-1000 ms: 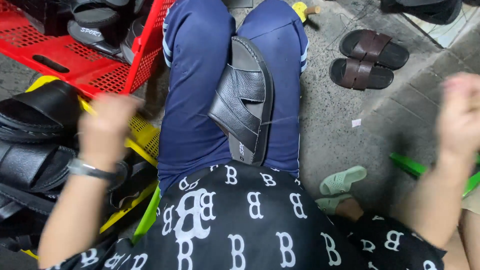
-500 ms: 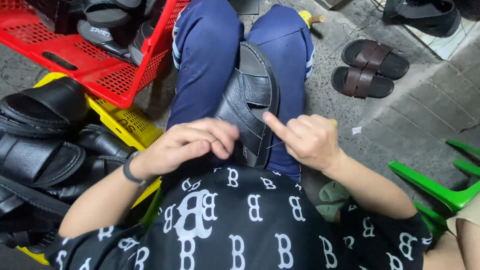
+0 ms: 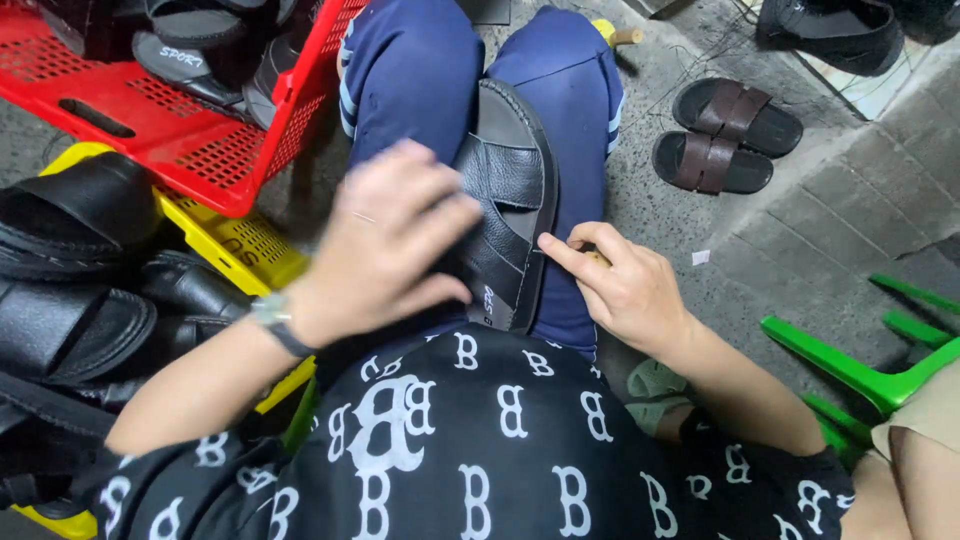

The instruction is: Hand-sewing a leather sandal strap to its sole using a needle and thread.

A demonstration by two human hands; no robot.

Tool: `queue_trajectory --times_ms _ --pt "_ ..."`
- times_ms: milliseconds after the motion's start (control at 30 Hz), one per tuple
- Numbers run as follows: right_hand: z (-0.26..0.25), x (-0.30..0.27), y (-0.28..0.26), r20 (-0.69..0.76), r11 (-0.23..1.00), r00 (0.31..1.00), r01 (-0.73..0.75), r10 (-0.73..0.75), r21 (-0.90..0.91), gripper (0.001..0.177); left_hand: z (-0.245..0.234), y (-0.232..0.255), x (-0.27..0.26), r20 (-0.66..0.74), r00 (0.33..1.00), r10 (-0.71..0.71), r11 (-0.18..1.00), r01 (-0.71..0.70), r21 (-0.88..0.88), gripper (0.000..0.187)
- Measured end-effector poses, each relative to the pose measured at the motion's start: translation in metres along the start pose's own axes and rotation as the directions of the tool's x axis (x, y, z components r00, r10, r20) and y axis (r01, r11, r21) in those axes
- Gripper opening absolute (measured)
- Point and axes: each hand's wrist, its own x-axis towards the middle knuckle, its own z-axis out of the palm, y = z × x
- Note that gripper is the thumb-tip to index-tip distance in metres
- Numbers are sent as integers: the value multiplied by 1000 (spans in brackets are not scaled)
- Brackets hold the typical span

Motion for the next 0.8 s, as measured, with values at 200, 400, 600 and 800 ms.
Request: queue_trajectory --times_ms 200,400,600,800 --pt "-7 4 -6 54 991 998 -10 17 -131 39 49 5 12 153 965 214 968 -231 103 88" --pt "-17 9 -17 105 933 994 55 -18 -356 39 55 3 23 168 961 219 974 -225 18 84" --pt "8 9 -21 69 851 995 93 -67 -516 38 73 12 26 105 966 236 972 -236 -10 80" --pt "51 0 -4 -68 905 992 68 -106 -420 23 84 16 19 16 966 259 964 -259 54 79"
